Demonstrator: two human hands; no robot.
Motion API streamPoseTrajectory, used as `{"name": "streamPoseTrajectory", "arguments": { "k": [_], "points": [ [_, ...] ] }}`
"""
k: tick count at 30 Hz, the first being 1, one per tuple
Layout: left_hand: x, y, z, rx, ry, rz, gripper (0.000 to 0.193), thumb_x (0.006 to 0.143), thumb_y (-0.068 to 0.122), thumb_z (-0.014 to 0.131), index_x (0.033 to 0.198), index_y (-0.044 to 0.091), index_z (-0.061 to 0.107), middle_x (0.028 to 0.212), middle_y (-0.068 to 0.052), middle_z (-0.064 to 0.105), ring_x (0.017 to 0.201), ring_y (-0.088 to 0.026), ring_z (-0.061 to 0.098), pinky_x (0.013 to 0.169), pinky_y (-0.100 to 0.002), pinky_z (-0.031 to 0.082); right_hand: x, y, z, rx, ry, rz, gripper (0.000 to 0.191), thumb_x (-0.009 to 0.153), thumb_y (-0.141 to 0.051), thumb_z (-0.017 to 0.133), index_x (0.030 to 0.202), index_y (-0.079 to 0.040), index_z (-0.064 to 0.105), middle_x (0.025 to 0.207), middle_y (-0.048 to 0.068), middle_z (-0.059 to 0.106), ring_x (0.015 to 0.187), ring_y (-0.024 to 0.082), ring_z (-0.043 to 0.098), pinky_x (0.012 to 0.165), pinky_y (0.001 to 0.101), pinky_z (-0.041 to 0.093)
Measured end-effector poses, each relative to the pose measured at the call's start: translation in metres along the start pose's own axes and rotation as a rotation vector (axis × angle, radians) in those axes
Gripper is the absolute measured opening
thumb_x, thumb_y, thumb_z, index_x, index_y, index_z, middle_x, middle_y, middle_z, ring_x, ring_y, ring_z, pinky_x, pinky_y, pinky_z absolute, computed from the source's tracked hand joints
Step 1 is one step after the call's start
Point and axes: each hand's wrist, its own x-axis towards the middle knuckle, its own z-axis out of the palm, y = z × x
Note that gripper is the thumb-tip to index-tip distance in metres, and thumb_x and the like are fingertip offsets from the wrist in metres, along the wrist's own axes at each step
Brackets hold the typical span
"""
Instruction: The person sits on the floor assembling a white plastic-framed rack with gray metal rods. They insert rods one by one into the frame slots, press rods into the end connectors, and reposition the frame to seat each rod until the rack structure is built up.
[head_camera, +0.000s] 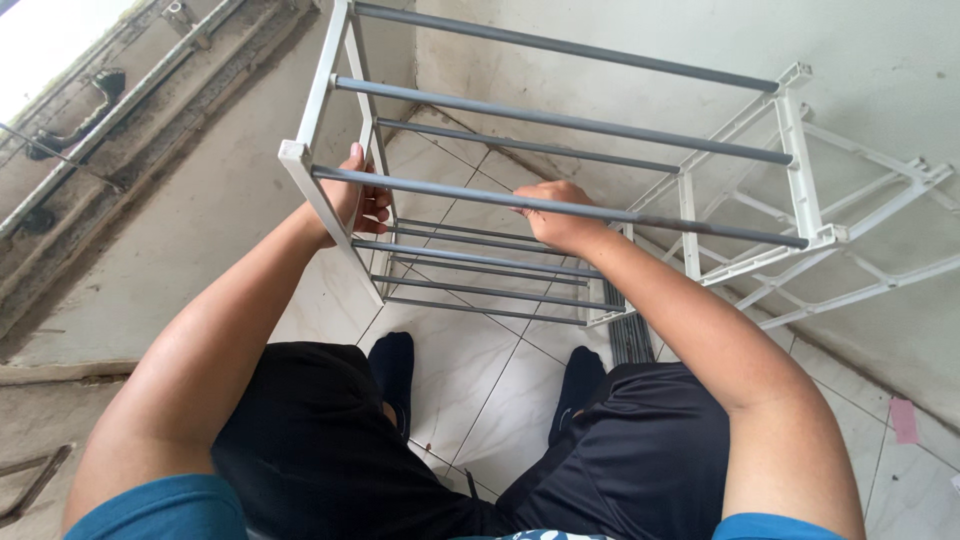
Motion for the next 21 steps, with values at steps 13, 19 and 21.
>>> {"name": "streamPoseTrajectory", "arguments": {
  "k": [13, 19, 21],
  "points": [
    [-0.008, -0.010, 0.008, -0.034, 0.013, -0.008, 0.052, 0.104, 0.059, 0.022, 0.090, 0.013, 0.039, 0.075, -0.004, 0.045, 0.063, -0.021, 0.053, 0.070, -0.049, 0.062, 0.014, 0.015, -0.015, 0.243, -0.323, 0.250, 0.017, 0.090, -0.011, 0.060, 0.086, -0.006, 0.075, 0.078, 0.010, 0.074, 0.076, 0.021, 0.066, 0.072, 0.0337, 0.051],
    [-0.007, -0.008, 0.010, -0.094, 0.045, -0.004, 0.055, 0.106, 0.058, 0.023, 0.090, 0.011, 0.045, 0.076, -0.004, 0.046, 0.066, -0.021, 0.056, 0.071, -0.051, 0.064, 0.016, 0.014, -0.015, 0.157, -0.286, 0.222, 0.023, 0.098, -0.025, 0.061, 0.091, -0.009, 0.076, 0.085, 0.011, 0.075, 0.083, 0.027, 0.070, 0.077, 0.0391, 0.053],
    [-0.006, -0.004, 0.009, -0.034, 0.051, 0.045, 0.052, 0.106, 0.054, 0.025, 0.092, 0.010, 0.048, 0.077, -0.004, 0.048, 0.069, -0.021, 0.058, 0.073, -0.050, 0.065, 0.014, 0.013, -0.011, 0.055, -0.210, 0.233, 0.027, 0.101, -0.031, 0.061, 0.095, -0.009, 0.076, 0.090, 0.012, 0.076, 0.088, 0.032, 0.071, 0.079, 0.0432, 0.053]
  ]
}}
